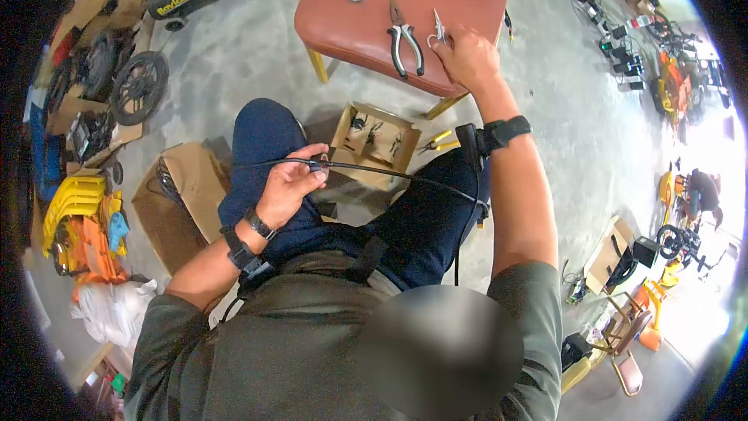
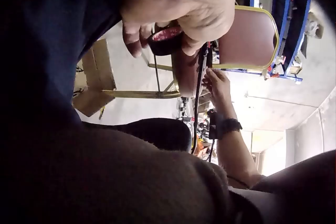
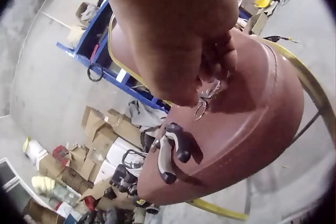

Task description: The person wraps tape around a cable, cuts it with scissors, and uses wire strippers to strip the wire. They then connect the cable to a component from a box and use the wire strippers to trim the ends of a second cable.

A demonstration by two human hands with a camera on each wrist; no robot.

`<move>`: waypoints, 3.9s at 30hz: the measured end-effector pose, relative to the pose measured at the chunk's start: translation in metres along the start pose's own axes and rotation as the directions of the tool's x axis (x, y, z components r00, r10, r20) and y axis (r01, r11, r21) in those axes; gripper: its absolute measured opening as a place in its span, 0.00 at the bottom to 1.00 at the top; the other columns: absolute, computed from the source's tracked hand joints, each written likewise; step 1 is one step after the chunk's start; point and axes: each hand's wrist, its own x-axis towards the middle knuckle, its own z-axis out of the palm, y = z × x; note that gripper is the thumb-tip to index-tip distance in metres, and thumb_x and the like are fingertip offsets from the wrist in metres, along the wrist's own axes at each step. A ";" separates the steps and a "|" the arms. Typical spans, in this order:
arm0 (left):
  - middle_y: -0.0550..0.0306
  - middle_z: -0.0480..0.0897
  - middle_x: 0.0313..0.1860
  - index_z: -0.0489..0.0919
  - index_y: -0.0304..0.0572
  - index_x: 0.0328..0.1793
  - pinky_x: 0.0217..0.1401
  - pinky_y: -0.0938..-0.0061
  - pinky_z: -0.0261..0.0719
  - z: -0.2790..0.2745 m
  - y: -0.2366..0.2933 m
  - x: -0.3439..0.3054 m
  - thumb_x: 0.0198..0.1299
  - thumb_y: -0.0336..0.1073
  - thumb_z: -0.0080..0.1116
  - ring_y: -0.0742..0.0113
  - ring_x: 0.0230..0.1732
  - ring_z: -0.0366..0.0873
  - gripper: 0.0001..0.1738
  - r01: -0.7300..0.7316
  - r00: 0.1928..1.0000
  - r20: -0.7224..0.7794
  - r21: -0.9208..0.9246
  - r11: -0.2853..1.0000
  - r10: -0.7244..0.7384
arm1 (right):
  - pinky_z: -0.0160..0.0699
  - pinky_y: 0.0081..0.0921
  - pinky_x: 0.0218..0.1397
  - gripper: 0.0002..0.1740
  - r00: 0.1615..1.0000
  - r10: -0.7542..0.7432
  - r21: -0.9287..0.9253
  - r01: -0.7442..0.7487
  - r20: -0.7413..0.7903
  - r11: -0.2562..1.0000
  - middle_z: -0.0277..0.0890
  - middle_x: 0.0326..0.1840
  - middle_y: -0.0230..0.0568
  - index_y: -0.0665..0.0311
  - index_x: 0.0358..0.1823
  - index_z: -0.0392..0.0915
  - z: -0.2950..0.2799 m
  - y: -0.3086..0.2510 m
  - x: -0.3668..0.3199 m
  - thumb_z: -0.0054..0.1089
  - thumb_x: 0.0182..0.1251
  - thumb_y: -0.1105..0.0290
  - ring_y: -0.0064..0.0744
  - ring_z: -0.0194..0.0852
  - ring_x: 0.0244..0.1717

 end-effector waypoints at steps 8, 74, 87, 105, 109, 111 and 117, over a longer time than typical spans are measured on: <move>0.64 0.82 0.46 0.70 0.33 0.74 0.54 0.80 0.77 -0.002 0.000 0.000 0.67 0.25 0.62 0.79 0.46 0.77 0.29 0.019 1.000 0.009 -0.049 0.999 -0.019 | 0.81 0.49 0.49 0.15 0.997 -0.018 -0.208 0.034 0.078 0.978 0.85 0.40 0.55 0.62 0.46 0.82 0.002 -0.012 0.020 0.65 0.65 0.60 0.59 0.85 0.44; 0.61 0.84 0.46 0.72 0.32 0.70 0.30 0.80 0.81 0.012 0.011 0.015 0.64 0.32 0.67 0.77 0.40 0.80 0.30 0.099 0.990 0.072 0.271 0.958 -0.122 | 0.76 0.30 0.55 0.27 0.902 -0.170 0.654 -0.148 0.397 0.742 0.77 0.49 0.45 0.65 0.69 0.74 0.032 -0.084 -0.228 0.60 0.68 0.71 0.35 0.77 0.51; 0.64 0.83 0.51 0.74 0.38 0.71 0.38 0.79 0.80 0.011 0.004 0.008 0.67 0.32 0.63 0.78 0.45 0.79 0.26 0.053 0.997 0.024 0.356 0.933 -0.066 | 0.75 0.32 0.60 0.29 0.921 -0.193 0.854 -0.215 0.339 0.474 0.79 0.50 0.44 0.63 0.70 0.74 0.063 -0.101 -0.218 0.58 0.64 0.73 0.32 0.75 0.51; 0.64 0.85 0.46 0.79 0.37 0.65 0.35 0.79 0.80 0.011 0.008 0.008 0.64 0.33 0.63 0.79 0.39 0.79 0.23 0.099 0.994 0.013 0.307 0.947 -0.108 | 0.75 0.29 0.52 0.25 0.921 -0.156 0.809 -0.222 0.358 0.545 0.73 0.45 0.45 0.72 0.62 0.78 0.054 -0.111 -0.203 0.60 0.62 0.73 0.33 0.74 0.46; 0.65 0.85 0.44 0.80 0.37 0.65 0.33 0.80 0.80 0.011 0.001 0.008 0.64 0.33 0.64 0.80 0.36 0.79 0.23 0.041 0.999 -0.020 0.332 0.942 -0.036 | 0.75 0.30 0.54 0.25 0.923 -0.160 0.788 -0.198 0.350 0.583 0.74 0.47 0.47 0.72 0.62 0.78 0.049 -0.113 -0.204 0.58 0.63 0.73 0.35 0.75 0.48; 0.66 0.85 0.43 0.80 0.37 0.65 0.32 0.81 0.80 0.009 0.003 0.009 0.63 0.32 0.64 0.80 0.35 0.78 0.23 0.045 0.999 -0.012 0.366 0.930 -0.043 | 0.75 0.31 0.56 0.25 0.930 -0.163 0.774 -0.166 0.328 0.612 0.74 0.47 0.49 0.72 0.62 0.78 0.052 -0.111 -0.203 0.59 0.63 0.72 0.38 0.76 0.48; 0.66 0.84 0.41 0.79 0.38 0.66 0.31 0.81 0.79 0.011 0.008 0.005 0.63 0.33 0.64 0.81 0.34 0.78 0.24 0.070 0.998 -0.025 0.316 0.946 -0.065 | 0.75 0.32 0.54 0.25 0.930 -0.166 0.735 -0.141 0.328 0.663 0.73 0.45 0.51 0.72 0.62 0.78 0.049 -0.113 -0.200 0.60 0.62 0.71 0.41 0.76 0.47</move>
